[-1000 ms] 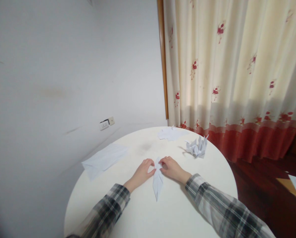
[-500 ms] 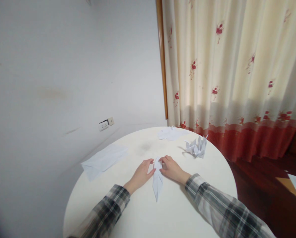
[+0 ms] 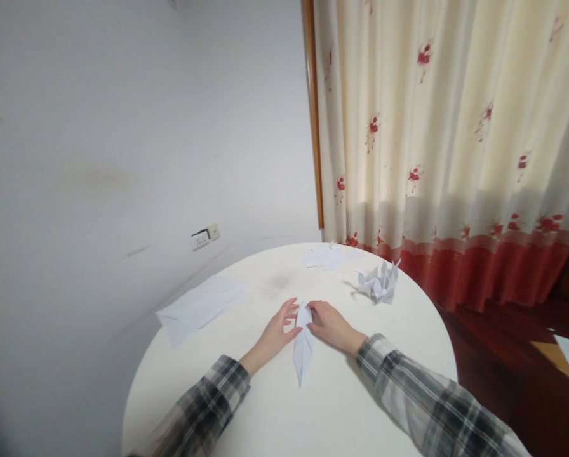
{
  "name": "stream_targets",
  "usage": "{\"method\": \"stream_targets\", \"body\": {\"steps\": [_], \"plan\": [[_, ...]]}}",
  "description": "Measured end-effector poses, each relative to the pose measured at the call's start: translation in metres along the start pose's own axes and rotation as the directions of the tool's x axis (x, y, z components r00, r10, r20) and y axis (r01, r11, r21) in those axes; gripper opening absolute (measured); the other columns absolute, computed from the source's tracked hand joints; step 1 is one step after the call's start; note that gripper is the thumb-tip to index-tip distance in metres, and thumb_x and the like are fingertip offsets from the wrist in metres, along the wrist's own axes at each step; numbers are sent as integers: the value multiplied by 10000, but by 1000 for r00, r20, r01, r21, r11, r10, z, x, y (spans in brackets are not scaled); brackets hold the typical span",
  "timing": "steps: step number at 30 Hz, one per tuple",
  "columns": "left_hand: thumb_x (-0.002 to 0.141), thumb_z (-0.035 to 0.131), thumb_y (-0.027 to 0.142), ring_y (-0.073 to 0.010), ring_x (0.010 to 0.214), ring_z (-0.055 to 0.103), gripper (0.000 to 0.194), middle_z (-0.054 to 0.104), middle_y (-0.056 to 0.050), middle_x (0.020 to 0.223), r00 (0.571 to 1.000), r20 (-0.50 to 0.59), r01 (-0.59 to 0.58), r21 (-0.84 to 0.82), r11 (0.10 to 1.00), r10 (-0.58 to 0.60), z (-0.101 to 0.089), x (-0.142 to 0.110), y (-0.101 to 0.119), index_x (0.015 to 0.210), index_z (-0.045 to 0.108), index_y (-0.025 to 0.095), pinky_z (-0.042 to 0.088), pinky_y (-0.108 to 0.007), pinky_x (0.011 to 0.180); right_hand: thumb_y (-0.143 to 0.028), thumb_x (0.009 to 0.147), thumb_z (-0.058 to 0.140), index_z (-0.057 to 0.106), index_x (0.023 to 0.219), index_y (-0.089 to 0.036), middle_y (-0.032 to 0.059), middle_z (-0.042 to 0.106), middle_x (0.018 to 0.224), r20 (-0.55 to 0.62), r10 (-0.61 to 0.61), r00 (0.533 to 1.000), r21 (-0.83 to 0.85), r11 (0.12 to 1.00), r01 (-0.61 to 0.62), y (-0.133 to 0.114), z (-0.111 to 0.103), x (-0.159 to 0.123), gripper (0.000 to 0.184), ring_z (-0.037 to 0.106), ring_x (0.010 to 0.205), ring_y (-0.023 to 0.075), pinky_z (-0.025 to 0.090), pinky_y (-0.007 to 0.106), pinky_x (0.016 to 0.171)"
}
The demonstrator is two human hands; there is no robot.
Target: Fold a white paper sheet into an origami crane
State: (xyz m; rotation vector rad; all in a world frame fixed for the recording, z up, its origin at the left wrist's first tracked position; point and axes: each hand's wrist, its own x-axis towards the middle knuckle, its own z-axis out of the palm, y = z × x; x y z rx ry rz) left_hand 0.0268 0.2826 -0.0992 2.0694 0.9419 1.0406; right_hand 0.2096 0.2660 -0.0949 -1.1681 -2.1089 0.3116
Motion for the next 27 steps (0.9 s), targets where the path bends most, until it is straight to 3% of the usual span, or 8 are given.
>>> {"method": "stream_targets", "body": {"steps": [3, 7, 12, 16, 20, 23, 27], "plan": [[594, 618, 31, -146, 850, 536, 665, 432, -103, 1163, 995, -54, 76, -116, 990, -83, 2, 3, -3, 1169, 346, 223, 453, -295, 716, -208, 704, 547, 456, 1067, -129, 88, 532, 968, -9, 3, 1000, 0, 1000, -3, 1, 1, -1, 382, 475, 912, 182, 368, 310, 817], [577, 627, 37, -159, 882, 523, 652, 417, -109, 1161, 984, -49, 145, -325, 935, -170, 3, 4, 1, 1145, 369, 224, 453, -302, 724, -206, 711, 540, 438, 1089, -125, 94, 524, 982, -19, 4, 1000, 14, 1000, -4, 0, 1, -2, 400, 477, 915, 184, 367, 316, 823], [612, 646, 110, -188, 964, 499, 602, 414, -115, 1148, 975, -71, 147, -504, 851, -211, 3, 0, 13, 1139, 373, 211, 440, -338, 795, -201, 723, 537, 443, 1082, -139, 91, 518, 985, -10, 9, 1000, 12, 1000, -9, -1, -1, -1, 376, 475, 925, 191, 367, 331, 827], [628, 637, 83, -185, 994, 498, 607, 372, -125, 1192, 957, -81, 193, -540, 819, -279, 5, -3, 16, 1151, 357, 209, 435, -315, 820, -194, 704, 566, 464, 1046, -155, 84, 495, 1003, -43, 5, 999, 8, 1000, -5, 1, 0, 1, 359, 445, 968, 199, 350, 343, 848], [624, 605, 20, -163, 883, 550, 633, 387, -118, 1175, 952, -21, 254, -498, 829, -304, 9, -2, 12, 1160, 334, 220, 483, -273, 699, -195, 679, 596, 512, 945, -176, 61, 490, 960, -67, -4, 998, 32, 999, 6, 3, 1, 3, 280, 449, 937, 193, 362, 333, 822], [613, 578, -21, -147, 838, 561, 653, 373, -121, 1183, 951, -22, 261, -471, 843, -307, 11, 0, 9, 1161, 321, 224, 486, -245, 647, -185, 655, 613, 531, 826, -172, 44, 502, 875, -97, -6, 995, 24, 1000, 9, 0, 0, 3, 190, 466, 853, 175, 380, 296, 758], [615, 595, -5, -153, 852, 566, 644, 363, -124, 1204, 953, -72, 232, -458, 858, -296, 11, 1, 10, 1154, 332, 229, 489, -264, 677, -160, 714, 525, 543, 728, -167, 10, 518, 707, -13, -16, 1000, 5, 1000, 16, -9, -2, 3, 24, 470, 666, 128, 373, 235, 627]]}}
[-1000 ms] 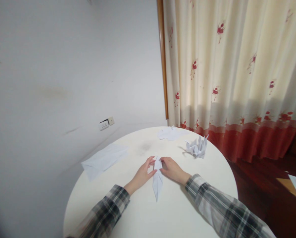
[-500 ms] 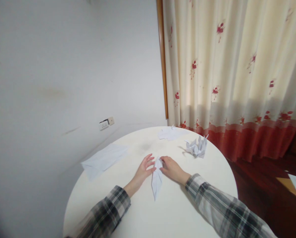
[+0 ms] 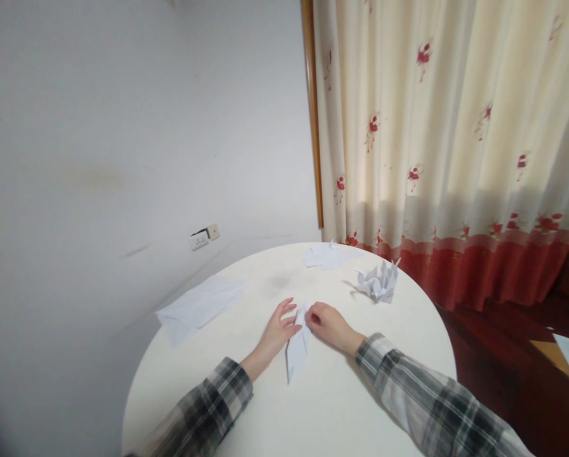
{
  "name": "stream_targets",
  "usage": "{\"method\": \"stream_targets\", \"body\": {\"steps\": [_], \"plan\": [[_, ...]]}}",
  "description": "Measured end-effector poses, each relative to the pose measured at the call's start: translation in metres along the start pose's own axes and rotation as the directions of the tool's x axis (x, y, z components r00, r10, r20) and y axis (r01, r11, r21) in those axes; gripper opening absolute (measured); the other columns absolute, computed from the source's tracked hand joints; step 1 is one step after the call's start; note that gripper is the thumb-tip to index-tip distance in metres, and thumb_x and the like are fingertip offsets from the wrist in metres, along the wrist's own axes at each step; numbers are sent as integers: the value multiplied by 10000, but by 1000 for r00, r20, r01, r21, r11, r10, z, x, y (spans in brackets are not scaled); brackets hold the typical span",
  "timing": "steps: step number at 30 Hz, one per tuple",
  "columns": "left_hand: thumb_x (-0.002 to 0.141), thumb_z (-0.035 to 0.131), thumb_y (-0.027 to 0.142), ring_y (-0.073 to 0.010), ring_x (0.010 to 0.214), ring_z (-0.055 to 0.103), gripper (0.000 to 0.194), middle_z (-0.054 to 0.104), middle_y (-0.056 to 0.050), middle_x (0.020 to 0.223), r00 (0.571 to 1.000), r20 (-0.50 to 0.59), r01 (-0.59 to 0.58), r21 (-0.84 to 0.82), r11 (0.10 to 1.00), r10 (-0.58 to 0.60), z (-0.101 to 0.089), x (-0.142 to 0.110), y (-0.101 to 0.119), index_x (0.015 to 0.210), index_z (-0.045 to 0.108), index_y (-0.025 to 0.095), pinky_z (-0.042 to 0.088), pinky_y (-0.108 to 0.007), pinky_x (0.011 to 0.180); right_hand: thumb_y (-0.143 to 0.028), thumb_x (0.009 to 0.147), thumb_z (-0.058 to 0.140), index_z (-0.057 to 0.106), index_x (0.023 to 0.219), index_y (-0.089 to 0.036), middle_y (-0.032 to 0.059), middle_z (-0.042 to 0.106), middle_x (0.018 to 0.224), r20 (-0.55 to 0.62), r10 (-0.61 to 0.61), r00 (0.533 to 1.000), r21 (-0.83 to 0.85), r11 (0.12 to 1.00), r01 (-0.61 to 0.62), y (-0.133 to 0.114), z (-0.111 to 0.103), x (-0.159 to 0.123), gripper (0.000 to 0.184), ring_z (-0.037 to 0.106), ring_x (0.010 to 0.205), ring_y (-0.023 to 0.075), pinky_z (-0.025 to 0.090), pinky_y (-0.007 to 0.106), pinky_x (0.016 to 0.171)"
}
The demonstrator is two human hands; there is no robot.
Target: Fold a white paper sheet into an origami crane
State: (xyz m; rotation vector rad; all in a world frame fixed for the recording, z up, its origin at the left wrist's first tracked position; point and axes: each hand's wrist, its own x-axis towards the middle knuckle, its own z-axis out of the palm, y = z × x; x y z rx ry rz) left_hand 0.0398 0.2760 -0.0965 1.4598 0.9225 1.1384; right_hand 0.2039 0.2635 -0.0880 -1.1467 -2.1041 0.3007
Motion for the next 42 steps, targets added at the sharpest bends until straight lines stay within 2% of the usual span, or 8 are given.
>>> {"method": "stream_targets", "body": {"steps": [6, 11, 18, 24, 28, 32, 36, 42], "plan": [[625, 672, 177, -180, 894, 569, 580, 406, -124, 1200, 995, 51, -87, -58, 995, 90, 0, -4, 11, 1118, 367, 201, 454, -330, 796, -331, 847, 356, 536, 701, -151, 1, 527, 635, 50, 34, 998, 120, 992, -39, -4, -3, -1, 294, 455, 580, 106, 360, 220, 575], [795, 467, 400, -195, 960, 545, 351, 554, -101, 1067, 986, 138, -89, -38, 995, 93, -2, -5, 14, 1045, 453, 154, 406, -352, 871, -424, 872, 237, 531, 697, -139, 16, 531, 642, 66, 61, 996, 328, 941, -79, 2, -2, 0, 445, 473, 615, 117, 385, 233, 618], [798, 479, 385, -208, 1108, 436, 476, 403, -101, 1259, 943, 255, -221, -3, 975, 215, 0, -13, 16, 1210, 326, 203, 344, -364, 945, -519, 805, 342, 493, 613, -140, 5, 502, 595, 54, 149, 987, 499, 853, -156, 8, 2, 2, 450, 460, 590, 115, 382, 232, 602], [804, 496, 309, -211, 1183, 344, 511, 325, -109, 1315, 897, 356, -300, 58, 952, 260, 3, -22, 27, 1255, 278, 207, 285, -374, 995, -475, 766, 451, 485, 633, -144, -19, 476, 580, 58, 208, 976, 491, 845, -210, 7, 2, 3, 358, 429, 556, 94, 339, 211, 544], [816, 472, 258, -213, 1144, 396, 453, 375, -120, 1276, 911, 305, -322, 104, 941, 278, 4, -20, 26, 1230, 298, 198, 316, -394, 968, -373, 749, 481, 481, 626, -147, -31, 434, 574, 51, 218, 974, 539, 815, -211, 12, 6, 4, 258, 394, 538, 85, 310, 200, 509], [807, 455, 196, -175, 1041, 479, 387, 457, -100, 1177, 920, 82, -391, 247, 887, 383, 1, -13, 19, 1174, 330, 200, 364, -360, 911, -293, 717, 483, 482, 627, -151, -30, 427, 566, 68, 288, 955, 617, 740, -267, 22, 14, 5, 168, 394, 524, 86, 312, 198, 495], [803, 455, 208, -167, 947, 517, 370, 505, -98, 1073, 944, -45, -300, 290, 909, 326, -4, -3, 6, 1150, 330, 181, 413, -336, 819, -311, 702, 512, 500, 699, -143, -25, 450, 586, 98, 298, 949, 730, 627, -273, 27, 18, 6, 169, 406, 516, 82, 321, 202, 500], [769, 518, 233, -145, 718, 557, 483, 567, -15, 761, 983, 102, -169, 184, 968, 152, -6, 7, -12, 1189, 290, 162, 437, -273, 669, -370, 685, 571, 505, 867, -128, -27, 486, 593, 98, 255, 962, 738, 629, -243, 23, 15, 6, 310, 434, 525, 83, 341, 214, 523]]}}
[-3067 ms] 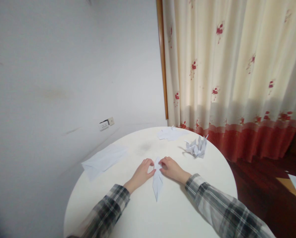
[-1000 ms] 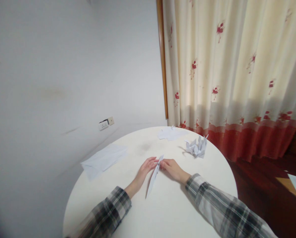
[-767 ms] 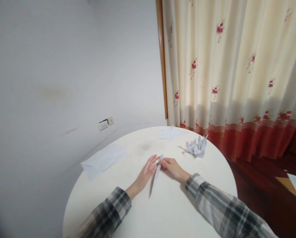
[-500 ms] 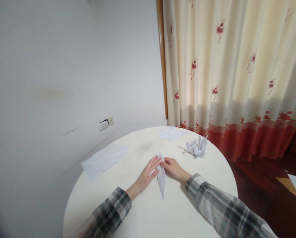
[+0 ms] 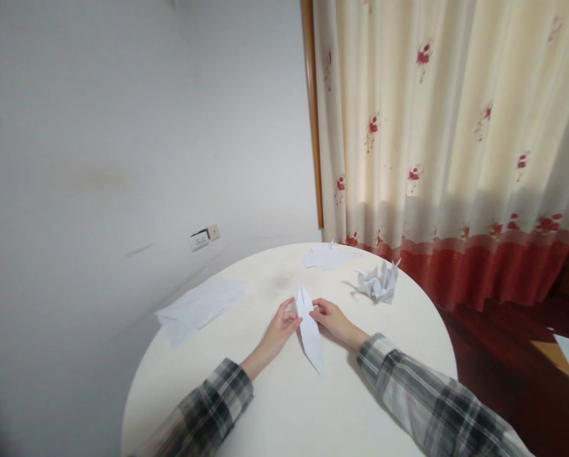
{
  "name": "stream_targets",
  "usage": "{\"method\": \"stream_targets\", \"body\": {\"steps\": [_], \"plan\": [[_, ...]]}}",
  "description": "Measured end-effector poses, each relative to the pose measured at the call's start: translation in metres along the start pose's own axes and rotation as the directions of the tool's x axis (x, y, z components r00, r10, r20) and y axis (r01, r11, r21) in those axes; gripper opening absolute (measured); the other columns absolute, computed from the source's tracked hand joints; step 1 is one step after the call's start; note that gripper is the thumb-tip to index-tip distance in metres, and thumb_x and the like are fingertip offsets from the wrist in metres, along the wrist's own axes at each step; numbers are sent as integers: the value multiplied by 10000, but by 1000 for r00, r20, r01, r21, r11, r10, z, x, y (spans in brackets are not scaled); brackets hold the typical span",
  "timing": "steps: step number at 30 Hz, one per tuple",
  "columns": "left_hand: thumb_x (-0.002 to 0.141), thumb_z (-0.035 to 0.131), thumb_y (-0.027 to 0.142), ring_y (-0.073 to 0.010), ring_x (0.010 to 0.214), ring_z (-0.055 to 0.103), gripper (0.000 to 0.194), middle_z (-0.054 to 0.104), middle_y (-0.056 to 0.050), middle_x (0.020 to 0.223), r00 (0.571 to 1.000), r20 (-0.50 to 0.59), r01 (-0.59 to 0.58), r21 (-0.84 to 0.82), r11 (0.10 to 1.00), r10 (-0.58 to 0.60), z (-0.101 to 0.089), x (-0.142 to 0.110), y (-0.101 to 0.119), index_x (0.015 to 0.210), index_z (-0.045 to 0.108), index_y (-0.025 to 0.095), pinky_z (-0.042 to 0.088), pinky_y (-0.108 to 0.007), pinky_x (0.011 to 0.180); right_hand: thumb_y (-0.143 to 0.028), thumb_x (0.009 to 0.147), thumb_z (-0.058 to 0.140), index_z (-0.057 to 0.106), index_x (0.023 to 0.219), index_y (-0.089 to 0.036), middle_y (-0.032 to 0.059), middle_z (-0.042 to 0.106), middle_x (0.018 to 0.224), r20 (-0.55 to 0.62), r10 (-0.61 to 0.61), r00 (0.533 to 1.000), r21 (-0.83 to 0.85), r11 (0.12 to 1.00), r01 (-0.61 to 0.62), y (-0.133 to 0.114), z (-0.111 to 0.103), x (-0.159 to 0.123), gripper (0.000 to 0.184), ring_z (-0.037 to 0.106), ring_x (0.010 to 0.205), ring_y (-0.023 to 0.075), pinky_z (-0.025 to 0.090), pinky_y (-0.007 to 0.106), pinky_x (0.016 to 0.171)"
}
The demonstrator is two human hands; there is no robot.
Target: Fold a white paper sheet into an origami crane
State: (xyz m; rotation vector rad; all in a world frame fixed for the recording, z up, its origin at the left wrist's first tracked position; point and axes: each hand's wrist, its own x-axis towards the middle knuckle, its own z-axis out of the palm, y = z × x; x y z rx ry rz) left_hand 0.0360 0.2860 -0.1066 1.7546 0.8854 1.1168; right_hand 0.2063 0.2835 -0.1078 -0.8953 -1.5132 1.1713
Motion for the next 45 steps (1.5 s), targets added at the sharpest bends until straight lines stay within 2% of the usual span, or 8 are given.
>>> {"method": "stream_targets", "body": {"steps": [8, 15, 19, 23, 26, 31, 40, 45], "plan": [[768, 486, 161, -109, 611, 495, 471, 504, 31, 667, 999, -31, -1, 202, 979, 8, -3, -1, -1, 1198, 294, 170, 382, -216, 579, -281, 720, 552, 363, 1115, -159, -70, 472, 547, 54, -48, 997, -246, 967, 60, -5, 1, -4, 455, 437, 497, 84, 342, 207, 500], [765, 481, 187, -114, 590, 474, 470, 496, 45, 662, 999, 22, -31, 439, 898, 24, -5, -5, 6, 1202, 310, 201, 369, -217, 570, -225, 724, 539, 374, 1124, -180, -65, 482, 566, 76, -115, 991, -526, 839, 137, -9, 2, -6, 435, 442, 512, 89, 340, 200, 512], [756, 482, 201, -145, 685, 489, 348, 515, 13, 710, 997, 52, -75, 613, 787, 55, -7, -7, 9, 1098, 424, 173, 382, -250, 645, -223, 727, 534, 478, 1015, -185, -57, 482, 570, 103, -136, 985, -600, 782, 170, -8, 1, -6, 296, 439, 518, 86, 335, 196, 520], [759, 486, 237, -196, 907, 461, 304, 529, -69, 945, 992, 42, -114, 742, 660, 123, -7, -8, 13, 1050, 484, 150, 345, -317, 815, -234, 718, 545, 504, 987, -176, -50, 489, 580, 90, -137, 986, -621, 767, 163, -10, 1, -7, 278, 445, 527, 88, 337, 196, 526], [772, 466, 253, -211, 977, 439, 338, 519, -92, 1033, 992, 67, -122, 763, 635, 111, -7, -7, 14, 1090, 475, 138, 321, -329, 868, -237, 706, 558, 528, 962, -175, -47, 488, 583, 84, -139, 987, -630, 760, 161, -12, 1, -7, 265, 437, 527, 89, 338, 198, 528], [777, 451, 254, -213, 1036, 425, 368, 511, -94, 1109, 994, 80, -111, 733, 671, 77, -7, -5, 12, 1126, 466, 139, 308, -323, 911, -242, 707, 556, 540, 951, -168, -42, 492, 585, 90, -134, 987, -620, 768, 161, -14, 2, -7, 255, 435, 525, 89, 335, 197, 518], [775, 460, 238, -200, 1055, 442, 360, 518, -80, 1144, 988, 103, -157, 646, 747, 119, -10, -3, 8, 1121, 500, 148, 325, -330, 937, -259, 705, 567, 542, 951, -167, -35, 509, 601, 85, -119, 989, -642, 752, 146, -15, 1, -9, 264, 453, 540, 93, 355, 200, 534], [790, 435, 215, -185, 1085, 427, 333, 503, -69, 1174, 986, 128, -166, 666, 728, 107, -8, -6, 10, 1109, 513, 168, 312, -331, 954, -271, 694, 581, 559, 951, -163, -20, 532, 631, 73, -125, 989, -668, 731, 142, -14, 1, -7, 279, 464, 558, 101, 369, 211, 550]]}}
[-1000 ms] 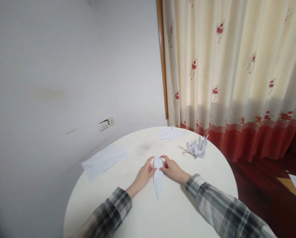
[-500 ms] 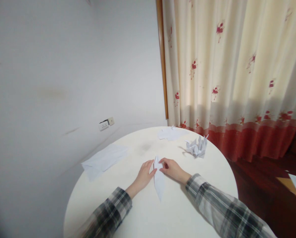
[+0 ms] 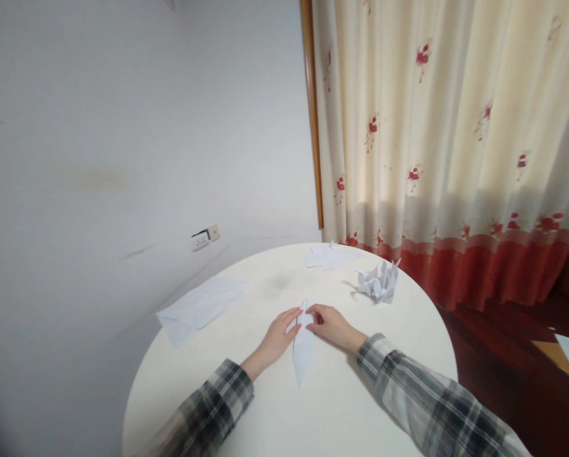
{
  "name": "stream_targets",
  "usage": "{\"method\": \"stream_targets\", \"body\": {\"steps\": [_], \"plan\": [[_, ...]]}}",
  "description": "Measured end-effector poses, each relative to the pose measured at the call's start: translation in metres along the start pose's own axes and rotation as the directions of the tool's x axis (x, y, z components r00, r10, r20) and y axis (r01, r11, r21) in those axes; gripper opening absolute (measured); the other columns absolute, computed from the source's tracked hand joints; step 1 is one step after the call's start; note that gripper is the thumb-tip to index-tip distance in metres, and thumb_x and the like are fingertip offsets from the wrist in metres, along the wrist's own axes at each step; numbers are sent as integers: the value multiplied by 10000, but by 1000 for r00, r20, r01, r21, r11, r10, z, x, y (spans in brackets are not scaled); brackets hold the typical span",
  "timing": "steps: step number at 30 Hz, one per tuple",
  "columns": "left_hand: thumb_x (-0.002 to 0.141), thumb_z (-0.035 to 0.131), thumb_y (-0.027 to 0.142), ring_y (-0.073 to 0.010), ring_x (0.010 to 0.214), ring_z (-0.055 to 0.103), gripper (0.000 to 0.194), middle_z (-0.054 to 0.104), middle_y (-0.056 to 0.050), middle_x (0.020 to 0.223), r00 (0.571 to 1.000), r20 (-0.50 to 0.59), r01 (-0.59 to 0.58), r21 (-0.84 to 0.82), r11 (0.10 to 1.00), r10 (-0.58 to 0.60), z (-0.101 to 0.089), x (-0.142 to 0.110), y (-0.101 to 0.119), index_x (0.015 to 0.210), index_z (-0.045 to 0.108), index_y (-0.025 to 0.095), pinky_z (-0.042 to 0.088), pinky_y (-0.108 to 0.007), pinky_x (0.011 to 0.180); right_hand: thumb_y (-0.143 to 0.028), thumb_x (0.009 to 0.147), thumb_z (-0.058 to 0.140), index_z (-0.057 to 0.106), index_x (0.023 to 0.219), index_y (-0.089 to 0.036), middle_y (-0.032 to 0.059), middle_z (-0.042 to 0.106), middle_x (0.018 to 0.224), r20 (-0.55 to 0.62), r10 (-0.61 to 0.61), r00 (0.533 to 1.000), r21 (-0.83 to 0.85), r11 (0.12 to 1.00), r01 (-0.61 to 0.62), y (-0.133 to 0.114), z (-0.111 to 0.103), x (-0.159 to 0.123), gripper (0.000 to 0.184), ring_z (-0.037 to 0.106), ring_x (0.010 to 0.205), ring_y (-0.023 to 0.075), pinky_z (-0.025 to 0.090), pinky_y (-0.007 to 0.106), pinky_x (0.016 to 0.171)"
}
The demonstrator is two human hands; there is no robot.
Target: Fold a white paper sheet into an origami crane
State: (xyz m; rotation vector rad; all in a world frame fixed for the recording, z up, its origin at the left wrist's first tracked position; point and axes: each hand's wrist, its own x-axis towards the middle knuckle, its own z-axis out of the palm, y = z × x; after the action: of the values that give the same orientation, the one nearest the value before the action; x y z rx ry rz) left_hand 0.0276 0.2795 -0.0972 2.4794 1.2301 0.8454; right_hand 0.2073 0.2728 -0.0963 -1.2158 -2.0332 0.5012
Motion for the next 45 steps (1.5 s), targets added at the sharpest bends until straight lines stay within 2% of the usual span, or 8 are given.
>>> {"method": "stream_targets", "body": {"steps": [7, 13, 19, 24, 27, 30, 35, 45], "plan": [[814, 404, 288, -220, 1156, 339, 361, 400, -61, 1266, 997, 71, -4, 210, 978, -11, -6, -3, 6, 1169, 454, 241, 258, -391, 963, -296, 694, 584, 603, 924, -161, 17, 558, 693, -1, -26, 1000, -34, 999, 26, 5, 1, 1, 268, 487, 596, 118, 390, 232, 580], [807, 417, 316, -233, 1199, 280, 403, 341, -68, 1307, 994, 108, -24, 258, 966, -4, -7, -2, 2, 1207, 410, 269, 211, -411, 980, -291, 713, 568, 608, 933, -158, 21, 547, 695, 25, -42, 999, -54, 998, 43, 5, 0, -1, 260, 483, 607, 120, 389, 236, 590], [776, 473, 304, -229, 1197, 289, 376, 379, -61, 1288, 996, 83, -48, 179, 983, 34, -6, 0, 2, 1147, 486, 251, 218, -410, 989, -275, 696, 605, 589, 929, -164, 38, 524, 803, -5, -99, 995, -13, 995, 99, 7, 0, -2, 259, 494, 718, 136, 402, 254, 671], [751, 461, 164, -152, 1017, 493, 284, 566, -44, 1092, 980, 102, -161, -106, 981, 172, -16, 2, 3, 999, 597, 194, 347, -286, 929, -230, 703, 606, 574, 911, -174, 47, 539, 882, 12, -153, 988, 0, 988, 153, 5, -2, -2, 217, 488, 844, 161, 380, 289, 778], [694, 501, 116, -149, 1050, 474, 363, 547, -28, 1130, 951, 168, -228, -188, 955, 260, -24, -2, 0, 1037, 578, 207, 337, -275, 942, -229, 728, 579, 578, 896, -169, 53, 552, 881, 23, -161, 987, -34, 986, 161, 4, -3, -3, 178, 487, 853, 169, 375, 298, 784], [680, 562, 159, -166, 1091, 437, 420, 497, -24, 1192, 938, 209, -243, -180, 953, 278, -28, -4, -3, 1092, 540, 238, 317, -301, 957, -224, 739, 564, 584, 897, -174, 54, 556, 893, 27, -162, 986, -46, 986, 163, 5, -3, -3, 167, 490, 856, 168, 375, 298, 785], [696, 612, 263, -188, 983, 486, 151, 596, -30, 1007, 960, 125, -241, -90, 966, 251, -27, -3, 3, 839, 655, 239, 344, -332, 907, -221, 731, 571, 591, 898, -177, 49, 562, 888, 31, -166, 986, -47, 985, 167, 5, -3, -3, 175, 495, 850, 165, 376, 293, 785], [759, 478, 158, -154, 853, 505, 153, 578, -23, 869, 955, 163, -255, 19, 967, 248, -31, -6, 18, 790, 622, 199, 384, -250, 789, -87, 731, 465, 590, 862, -174, 37, 582, 860, 37, -185, 982, -37, 982, 186, 2, -5, -3, 201, 495, 839, 150, 370, 275, 791]]}}
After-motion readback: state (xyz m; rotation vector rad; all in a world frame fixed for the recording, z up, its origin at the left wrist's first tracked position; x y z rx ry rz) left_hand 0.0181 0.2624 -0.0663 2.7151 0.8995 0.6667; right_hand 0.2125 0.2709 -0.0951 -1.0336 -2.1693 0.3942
